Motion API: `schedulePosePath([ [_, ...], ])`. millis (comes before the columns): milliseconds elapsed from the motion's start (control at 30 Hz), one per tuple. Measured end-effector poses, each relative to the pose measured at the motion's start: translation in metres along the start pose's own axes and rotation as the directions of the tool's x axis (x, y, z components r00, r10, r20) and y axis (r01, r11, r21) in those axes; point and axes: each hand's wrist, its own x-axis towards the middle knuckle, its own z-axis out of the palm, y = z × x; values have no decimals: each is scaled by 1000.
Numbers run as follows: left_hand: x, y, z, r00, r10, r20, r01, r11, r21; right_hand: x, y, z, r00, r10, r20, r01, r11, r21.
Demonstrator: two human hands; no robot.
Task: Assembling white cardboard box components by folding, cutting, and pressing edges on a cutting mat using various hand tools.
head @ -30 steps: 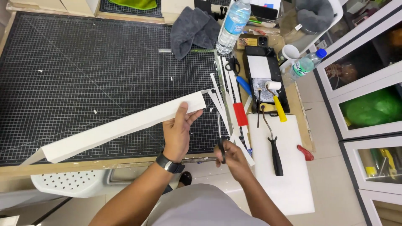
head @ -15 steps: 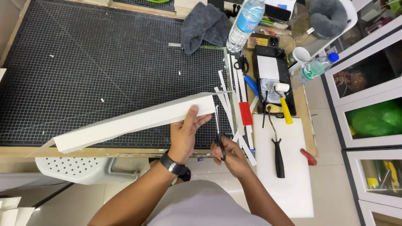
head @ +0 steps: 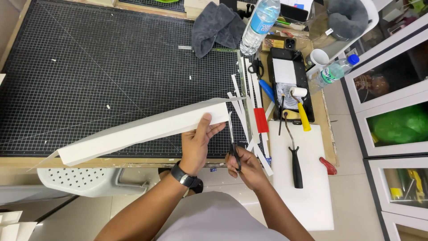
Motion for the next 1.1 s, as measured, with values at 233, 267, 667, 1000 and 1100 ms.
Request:
schedulePosePath([
  [233, -12, 33, 17, 1000, 0, 6, 0, 1000, 6, -4, 3, -1, 1000, 5, -5, -5, 999, 33],
  [267, -12, 34, 18, 1000, 0, 2, 0, 1000, 5, -5, 5, -2, 1000, 11, -18, -10, 999, 35],
  [667, -13, 58, 15, 1000, 10, 11, -11, 999, 38, 4, -11, 10, 958, -163, -235, 118, 974, -193],
  [1000, -3, 68, 3, 998, -24, 65, 19, 997, 76, 61, -52, 70, 786, -405, -466, 341, 914, -218],
  [1100, -1, 77, -1, 994, -62, 86, 55, 996, 72, 66, -43, 69, 744, -437, -505, 381, 899, -216],
])
